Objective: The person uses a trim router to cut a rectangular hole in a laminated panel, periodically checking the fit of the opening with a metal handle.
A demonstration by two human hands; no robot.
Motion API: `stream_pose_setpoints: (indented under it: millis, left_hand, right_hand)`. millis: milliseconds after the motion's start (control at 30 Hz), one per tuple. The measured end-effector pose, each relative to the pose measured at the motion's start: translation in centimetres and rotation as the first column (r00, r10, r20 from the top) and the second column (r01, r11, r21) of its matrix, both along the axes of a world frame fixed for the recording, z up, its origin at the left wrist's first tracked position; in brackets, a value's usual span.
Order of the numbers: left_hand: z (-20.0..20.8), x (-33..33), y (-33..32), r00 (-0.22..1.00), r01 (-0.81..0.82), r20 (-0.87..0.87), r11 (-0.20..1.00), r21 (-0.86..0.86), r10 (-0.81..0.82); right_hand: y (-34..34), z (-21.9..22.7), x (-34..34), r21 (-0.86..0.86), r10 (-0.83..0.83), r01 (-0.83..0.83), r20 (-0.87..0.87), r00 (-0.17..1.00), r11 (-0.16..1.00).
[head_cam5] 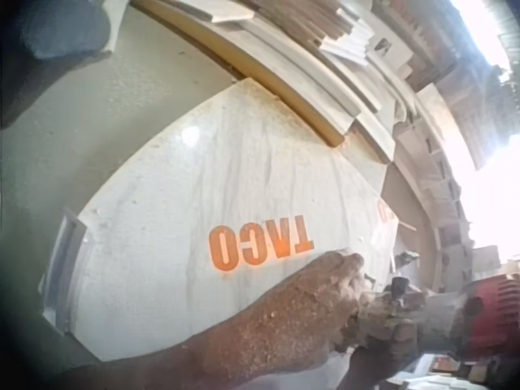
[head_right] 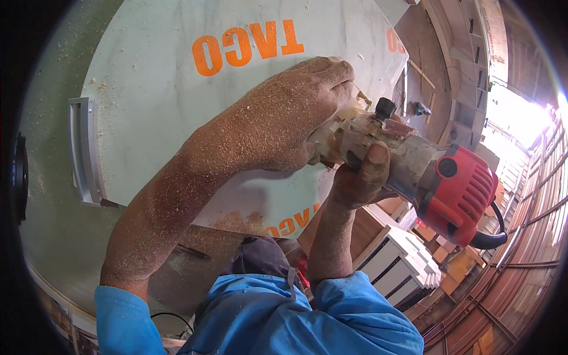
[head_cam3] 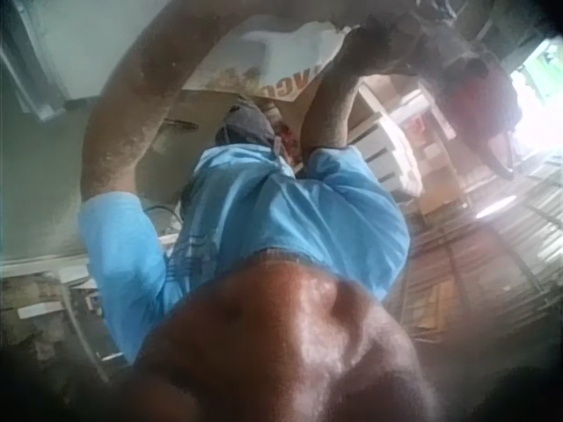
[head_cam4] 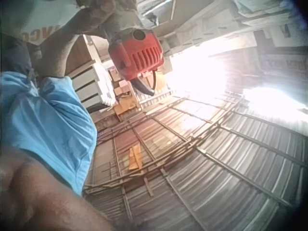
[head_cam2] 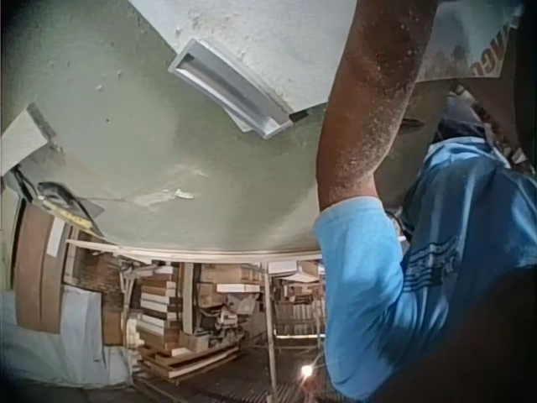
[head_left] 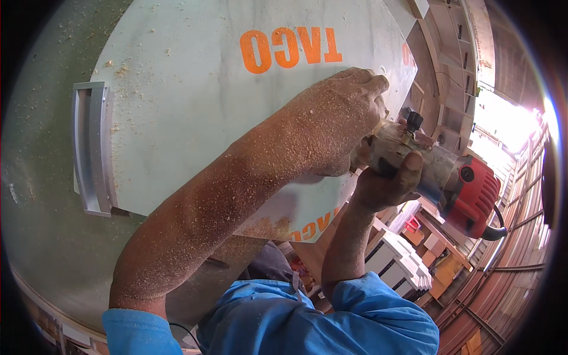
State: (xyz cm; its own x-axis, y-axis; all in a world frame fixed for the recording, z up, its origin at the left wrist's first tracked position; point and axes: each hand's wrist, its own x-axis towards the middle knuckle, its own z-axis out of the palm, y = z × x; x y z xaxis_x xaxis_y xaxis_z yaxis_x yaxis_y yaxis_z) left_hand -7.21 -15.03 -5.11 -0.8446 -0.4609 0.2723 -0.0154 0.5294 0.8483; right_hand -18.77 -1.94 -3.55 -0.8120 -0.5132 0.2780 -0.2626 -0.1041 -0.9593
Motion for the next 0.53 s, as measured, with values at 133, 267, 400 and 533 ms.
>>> stream_pose_setpoints:
  millis: [133,267,400,533]
  left_hand:
    - [-0.3,-0.2,0.2,0.999,0.022,0.041,0.994,-0.108,-0.017]
    - [-0.7,-0.5,0.8,0.999,-0.017,0.029,0.982,-0.190,0.023]
    - [-0.8,-0.4,0.9,0.998,-0.055,-0.003,0.984,-0.167,0.055]
    - [-0.6,-0.4,0.8,0.998,-0.026,0.056,0.979,-0.202,0.038]
  right_hand:
    - [1.0,-0.2,-0.7,0.000,-0.021,0.021,0.077,0.997,1.000]
    - [1.6,-0.8,-1.4,0.004,-0.054,0.054,0.072,0.996,0.999]
    - [1.6,-0.7,-1.1,0.058,-0.108,0.109,-0.011,0.994,0.992]
    - [2.3,-0.8,-1.5,0.082,-0.065,0.058,0.089,0.994,0.995]
